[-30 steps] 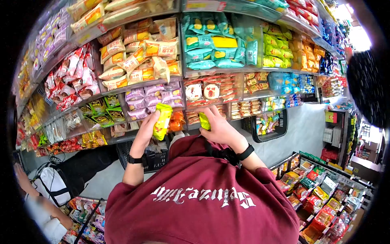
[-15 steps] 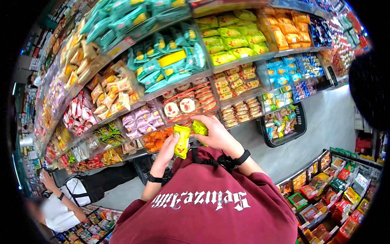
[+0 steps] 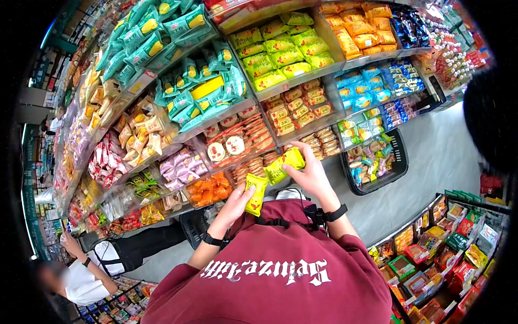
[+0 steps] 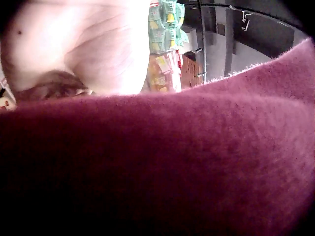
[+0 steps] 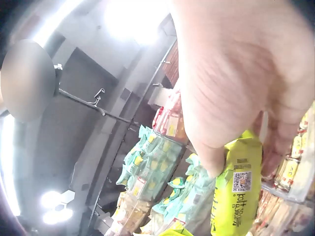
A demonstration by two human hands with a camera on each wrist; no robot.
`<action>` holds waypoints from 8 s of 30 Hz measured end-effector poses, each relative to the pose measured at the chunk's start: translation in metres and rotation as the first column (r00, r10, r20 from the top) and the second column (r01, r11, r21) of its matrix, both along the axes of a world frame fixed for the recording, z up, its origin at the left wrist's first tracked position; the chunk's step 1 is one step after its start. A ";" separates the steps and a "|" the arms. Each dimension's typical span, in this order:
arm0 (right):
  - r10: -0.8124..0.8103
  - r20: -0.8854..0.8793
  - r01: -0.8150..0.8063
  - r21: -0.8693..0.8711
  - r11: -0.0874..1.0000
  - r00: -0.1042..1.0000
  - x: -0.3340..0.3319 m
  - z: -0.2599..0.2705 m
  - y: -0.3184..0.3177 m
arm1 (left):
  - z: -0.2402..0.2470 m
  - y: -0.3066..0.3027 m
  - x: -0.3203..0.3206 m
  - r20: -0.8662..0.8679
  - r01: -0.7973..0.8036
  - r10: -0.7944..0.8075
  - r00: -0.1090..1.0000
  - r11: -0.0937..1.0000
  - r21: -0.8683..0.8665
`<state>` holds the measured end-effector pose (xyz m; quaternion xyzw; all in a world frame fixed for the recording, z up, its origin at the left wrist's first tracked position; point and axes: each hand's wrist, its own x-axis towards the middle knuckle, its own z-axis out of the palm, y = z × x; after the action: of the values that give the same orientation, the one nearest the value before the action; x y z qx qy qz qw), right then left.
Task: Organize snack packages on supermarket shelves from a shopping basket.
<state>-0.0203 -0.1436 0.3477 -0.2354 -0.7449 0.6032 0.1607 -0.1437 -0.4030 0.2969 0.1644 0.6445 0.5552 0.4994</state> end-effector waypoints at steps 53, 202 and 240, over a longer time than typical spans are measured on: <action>0.163 -0.203 -0.052 0.462 0.885 0.965 -0.180 0.055 0.175 | 0.027 0.090 0.037 -0.119 -0.675 0.666 0.736 0.736 -0.057; -0.132 0.850 0.573 -0.222 0.789 0.510 0.517 -0.261 0.409 | -0.284 0.347 0.193 0.238 0.230 -0.067 0.969 0.601 -0.765; -0.410 0.566 0.440 0.091 0.893 0.715 0.444 -0.612 0.613 | -0.514 0.852 0.342 -0.587 0.397 -0.779 0.222 0.622 -0.675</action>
<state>0.4233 0.4689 -0.2643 -0.5736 -0.6684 0.4699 0.0584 0.1978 0.4493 -0.2168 0.5481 0.7761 0.0198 0.3111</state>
